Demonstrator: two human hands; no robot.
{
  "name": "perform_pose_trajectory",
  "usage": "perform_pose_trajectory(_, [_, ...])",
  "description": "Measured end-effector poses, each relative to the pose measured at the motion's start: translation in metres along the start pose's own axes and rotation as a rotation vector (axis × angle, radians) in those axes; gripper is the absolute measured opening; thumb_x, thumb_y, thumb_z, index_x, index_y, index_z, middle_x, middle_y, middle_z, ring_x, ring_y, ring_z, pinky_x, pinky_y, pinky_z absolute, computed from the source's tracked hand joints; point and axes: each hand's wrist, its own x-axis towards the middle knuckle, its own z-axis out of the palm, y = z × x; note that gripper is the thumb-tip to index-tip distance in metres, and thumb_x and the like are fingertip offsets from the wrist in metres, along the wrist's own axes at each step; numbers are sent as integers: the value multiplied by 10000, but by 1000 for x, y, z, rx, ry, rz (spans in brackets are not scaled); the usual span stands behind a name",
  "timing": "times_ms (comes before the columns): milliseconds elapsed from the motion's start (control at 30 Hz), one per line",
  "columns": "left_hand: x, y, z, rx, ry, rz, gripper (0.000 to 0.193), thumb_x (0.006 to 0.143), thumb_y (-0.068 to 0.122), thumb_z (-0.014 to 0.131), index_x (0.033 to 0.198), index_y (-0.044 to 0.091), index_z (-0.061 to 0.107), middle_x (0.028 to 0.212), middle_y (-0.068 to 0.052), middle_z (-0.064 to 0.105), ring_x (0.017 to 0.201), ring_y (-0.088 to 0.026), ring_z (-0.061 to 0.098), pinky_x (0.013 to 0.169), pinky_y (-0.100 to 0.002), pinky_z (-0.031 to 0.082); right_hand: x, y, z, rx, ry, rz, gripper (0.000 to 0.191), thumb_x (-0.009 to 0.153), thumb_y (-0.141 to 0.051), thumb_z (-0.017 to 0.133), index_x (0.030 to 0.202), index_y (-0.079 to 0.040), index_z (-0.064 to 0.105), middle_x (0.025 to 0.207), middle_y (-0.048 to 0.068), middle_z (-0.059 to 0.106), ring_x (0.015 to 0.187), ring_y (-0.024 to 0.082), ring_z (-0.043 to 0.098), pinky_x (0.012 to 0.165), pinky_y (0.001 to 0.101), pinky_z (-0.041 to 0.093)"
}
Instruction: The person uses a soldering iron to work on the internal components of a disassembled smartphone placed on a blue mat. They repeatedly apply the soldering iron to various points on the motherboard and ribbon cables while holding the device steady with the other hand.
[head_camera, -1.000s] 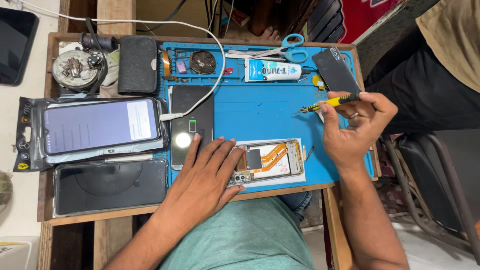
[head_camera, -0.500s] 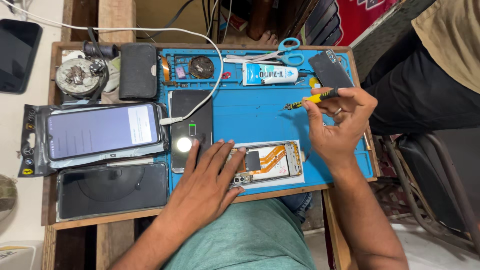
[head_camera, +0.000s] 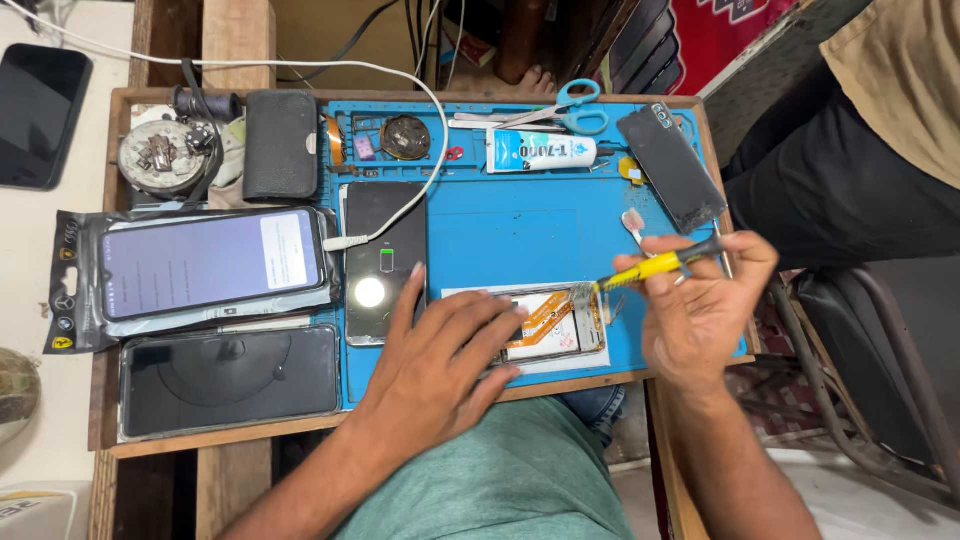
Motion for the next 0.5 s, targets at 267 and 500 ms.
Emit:
perform_pose_trajectory(267, [36,3,12,-150,163,40,238,886,230,813,1087,122,745,963,9,765,916,-148,709,1214,-577,335,-9,6,9,298,-21,144,599,1030,54,638,1454,-179,285,1277,183,639,1128,318,708,1027,456,586])
perform_pose_trajectory(500, [30,-2,21,-160,183,18,165,884,223,825,994,122,755,889,6,751,832,-145,706,1173,-544,391,-12,14,15,445,-43,172,597,1033,68,640,1449,-189,296,1233,168,631,1144,314,690,1038,463,577])
